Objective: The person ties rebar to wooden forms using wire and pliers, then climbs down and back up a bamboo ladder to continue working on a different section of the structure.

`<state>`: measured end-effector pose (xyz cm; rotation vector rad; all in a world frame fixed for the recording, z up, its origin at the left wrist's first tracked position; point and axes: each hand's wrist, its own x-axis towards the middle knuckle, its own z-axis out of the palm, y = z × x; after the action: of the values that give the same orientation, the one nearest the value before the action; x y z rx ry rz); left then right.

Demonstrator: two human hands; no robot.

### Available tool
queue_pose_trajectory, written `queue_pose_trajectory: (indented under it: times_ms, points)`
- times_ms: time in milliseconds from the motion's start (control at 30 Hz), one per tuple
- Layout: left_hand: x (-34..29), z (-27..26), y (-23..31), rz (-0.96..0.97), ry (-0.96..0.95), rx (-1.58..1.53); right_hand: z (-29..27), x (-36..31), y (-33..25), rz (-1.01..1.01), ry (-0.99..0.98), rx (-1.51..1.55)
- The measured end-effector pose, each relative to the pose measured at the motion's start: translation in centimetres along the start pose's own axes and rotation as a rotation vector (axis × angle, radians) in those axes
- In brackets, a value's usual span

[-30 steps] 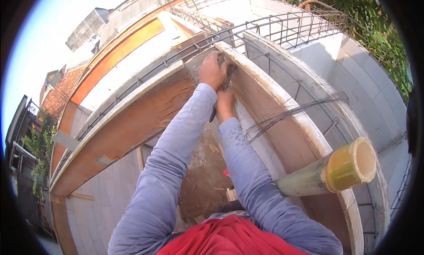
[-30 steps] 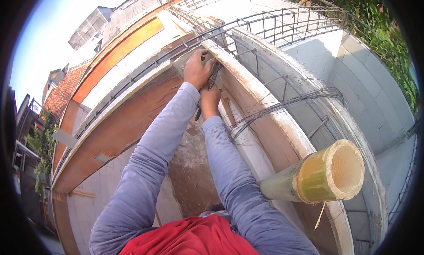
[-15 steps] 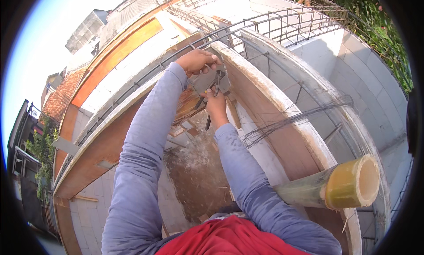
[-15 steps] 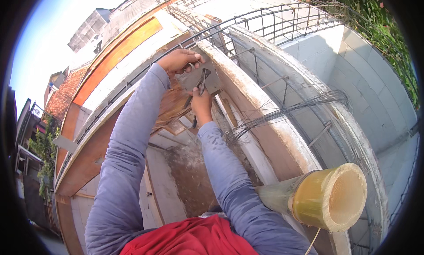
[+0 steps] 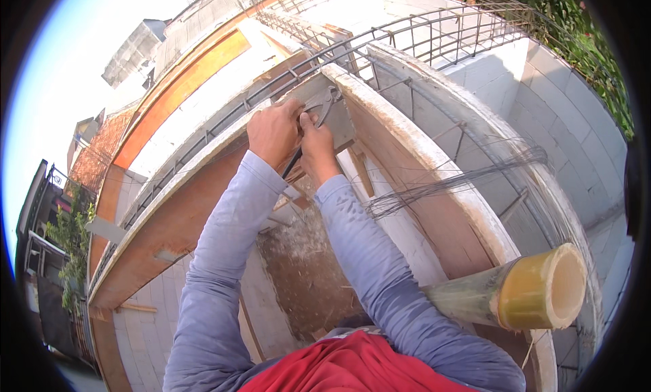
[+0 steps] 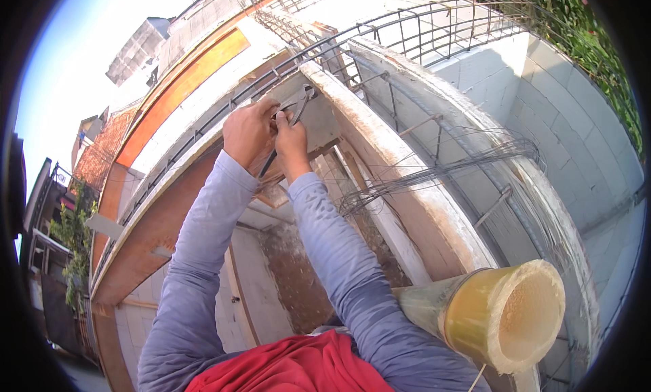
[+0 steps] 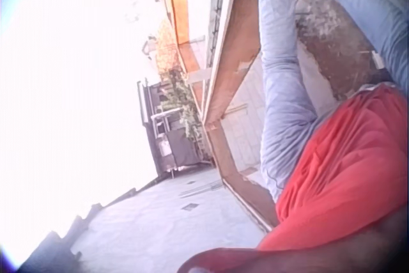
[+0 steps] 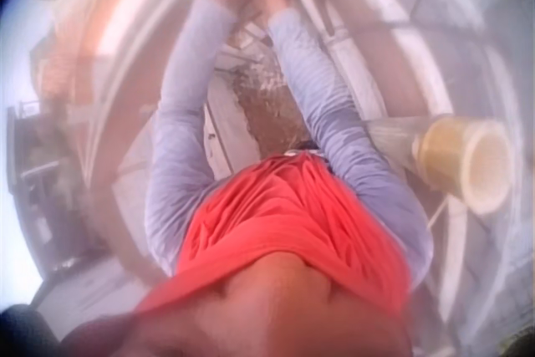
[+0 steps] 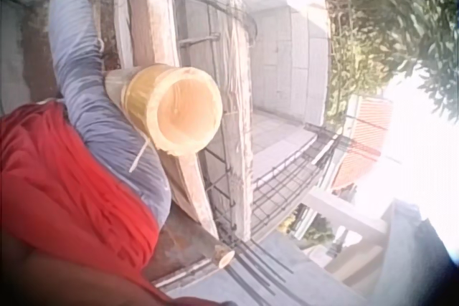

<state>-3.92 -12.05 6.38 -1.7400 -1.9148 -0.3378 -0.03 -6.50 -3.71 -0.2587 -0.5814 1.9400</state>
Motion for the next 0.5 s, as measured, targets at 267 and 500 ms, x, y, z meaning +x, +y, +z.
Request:
queue_pose_trajectory:
  times_ms: [267,500]
  points:
    - [-0.5,-1.3,0.7,0.165,0.194,0.073,1.4,-0.6,0.0,0.032,-0.008,0.069]
    - [-2.2,-0.3,1.1,0.315,0.374,0.122,1.0,0.2,-0.1,0.048,-0.044,0.131]
